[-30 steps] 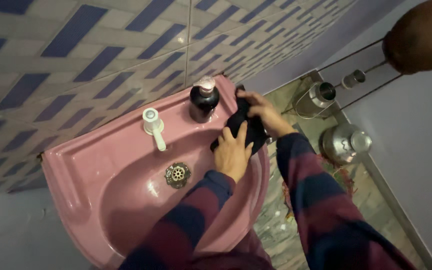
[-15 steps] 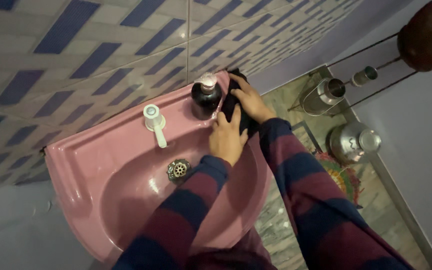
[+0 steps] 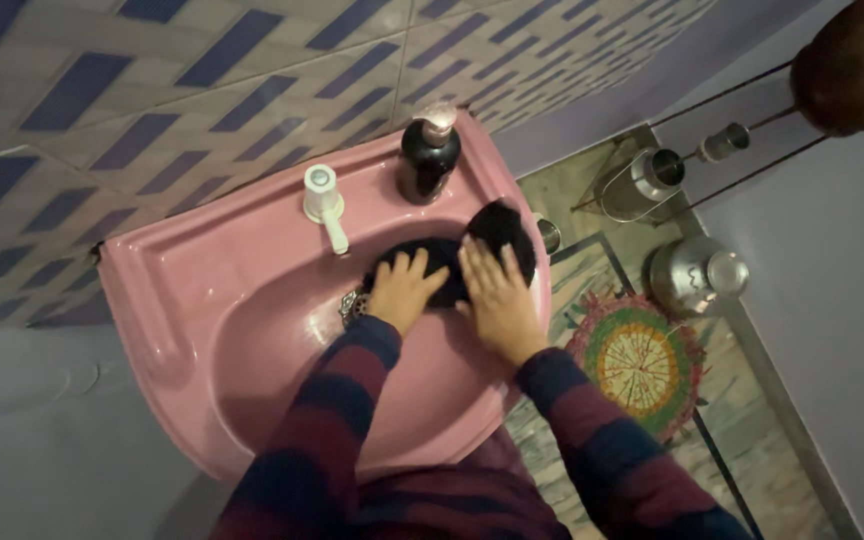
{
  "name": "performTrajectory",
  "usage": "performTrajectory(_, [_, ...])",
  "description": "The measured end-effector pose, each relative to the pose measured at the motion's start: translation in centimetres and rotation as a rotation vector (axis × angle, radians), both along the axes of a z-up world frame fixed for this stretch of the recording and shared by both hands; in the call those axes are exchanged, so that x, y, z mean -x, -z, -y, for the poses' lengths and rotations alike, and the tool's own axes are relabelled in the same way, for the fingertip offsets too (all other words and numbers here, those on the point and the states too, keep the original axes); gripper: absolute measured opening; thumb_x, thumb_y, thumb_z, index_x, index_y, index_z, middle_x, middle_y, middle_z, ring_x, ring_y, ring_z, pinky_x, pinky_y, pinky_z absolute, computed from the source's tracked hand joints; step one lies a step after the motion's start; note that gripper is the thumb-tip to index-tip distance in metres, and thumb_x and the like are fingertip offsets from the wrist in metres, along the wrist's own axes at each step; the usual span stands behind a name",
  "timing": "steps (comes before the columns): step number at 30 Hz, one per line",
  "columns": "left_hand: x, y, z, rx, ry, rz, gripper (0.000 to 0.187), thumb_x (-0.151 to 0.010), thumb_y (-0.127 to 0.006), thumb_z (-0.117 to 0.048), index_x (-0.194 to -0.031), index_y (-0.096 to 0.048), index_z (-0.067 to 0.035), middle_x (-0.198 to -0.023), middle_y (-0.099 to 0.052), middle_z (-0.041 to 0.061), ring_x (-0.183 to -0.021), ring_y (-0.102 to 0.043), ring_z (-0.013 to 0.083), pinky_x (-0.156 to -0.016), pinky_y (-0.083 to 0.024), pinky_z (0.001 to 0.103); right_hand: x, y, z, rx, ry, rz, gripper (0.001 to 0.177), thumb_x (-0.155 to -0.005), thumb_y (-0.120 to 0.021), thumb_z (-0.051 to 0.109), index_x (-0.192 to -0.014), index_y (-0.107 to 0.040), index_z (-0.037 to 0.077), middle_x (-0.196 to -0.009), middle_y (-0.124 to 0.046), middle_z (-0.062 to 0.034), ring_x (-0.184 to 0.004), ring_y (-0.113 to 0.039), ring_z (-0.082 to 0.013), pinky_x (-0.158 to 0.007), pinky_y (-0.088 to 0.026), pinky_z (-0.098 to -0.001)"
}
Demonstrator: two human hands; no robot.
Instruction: The person wipes a pink sink with a black cloth, then removes toothbrushes and toothpaste from a pink holder. They rinse the holder under running water, place the items back inside, and return the holder to the wall. Finally, they rinse their hands.
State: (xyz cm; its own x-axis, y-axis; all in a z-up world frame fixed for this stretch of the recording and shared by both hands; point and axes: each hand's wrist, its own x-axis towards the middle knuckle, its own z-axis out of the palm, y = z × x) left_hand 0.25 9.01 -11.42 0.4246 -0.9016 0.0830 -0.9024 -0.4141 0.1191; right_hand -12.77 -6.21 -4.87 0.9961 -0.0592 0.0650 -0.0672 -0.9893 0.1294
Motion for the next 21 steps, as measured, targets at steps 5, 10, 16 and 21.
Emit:
performTrajectory(5, [-2.0,2.5,-5.1,-0.198,0.103,0.085,0.059,-0.088,-0.06,-0.03,-0.146,-0.049,-0.036,-0.154,-0.042,0.011,-0.131,-0.045,0.0353,-0.102,-0.038,0.059,0.9,7.9,-3.8,-0.216,0.102,-0.287,0.069,-0.092,-0.055,0.026,-0.153,-0.04,-0.003,-0.153,-0.05,-0.0202,-0.134,-0.053,-0.0328,-0.113,-0.039,-0.0463])
performTrajectory(10, [-2.0,2.7,-9.3,-0.284,0.008,0.022,0.063,-0.088,-0.059,-0.034,-0.149,-0.046,-0.033,-0.153,-0.043,0.012,-0.132,-0.045,0.0346,-0.105,-0.037,0.056,-1.3,10.9,-6.1,-0.492,0.116,-0.432,0.083,-0.089,-0.06,0.039,-0.152,-0.031,-0.007,-0.153,-0.04,-0.0299,-0.137,-0.044,-0.042,-0.109,-0.035,-0.0519])
performTrajectory(16, [-2.4,2.0,-15.4,-0.288,-0.059,0.071,0.051,-0.091,-0.056,-0.025,-0.142,-0.055,-0.029,-0.139,-0.054,0.013,-0.119,-0.054,0.0335,-0.101,-0.041,0.051,-4.4,9.8,-10.6,-0.796,0.001,-0.479,0.095,-0.085,-0.066,0.041,-0.156,-0.028,-0.009,-0.153,-0.04,-0.0312,-0.143,-0.041,-0.0435,-0.12,-0.034,-0.0495])
performTrajectory(21, [-1.4,-1.7,-19.8,-0.309,-0.169,-0.089,0.033,-0.087,-0.061,-0.023,-0.118,-0.07,-0.02,-0.116,-0.063,0.009,-0.113,-0.056,0.0302,-0.098,-0.044,0.045,-5.2,8.1,-16.0,-0.802,-0.21,-0.532,0.095,-0.084,-0.074,0.038,-0.15,-0.027,-0.01,-0.154,-0.036,-0.0321,-0.142,-0.037,-0.0444,-0.114,-0.028,-0.0555])
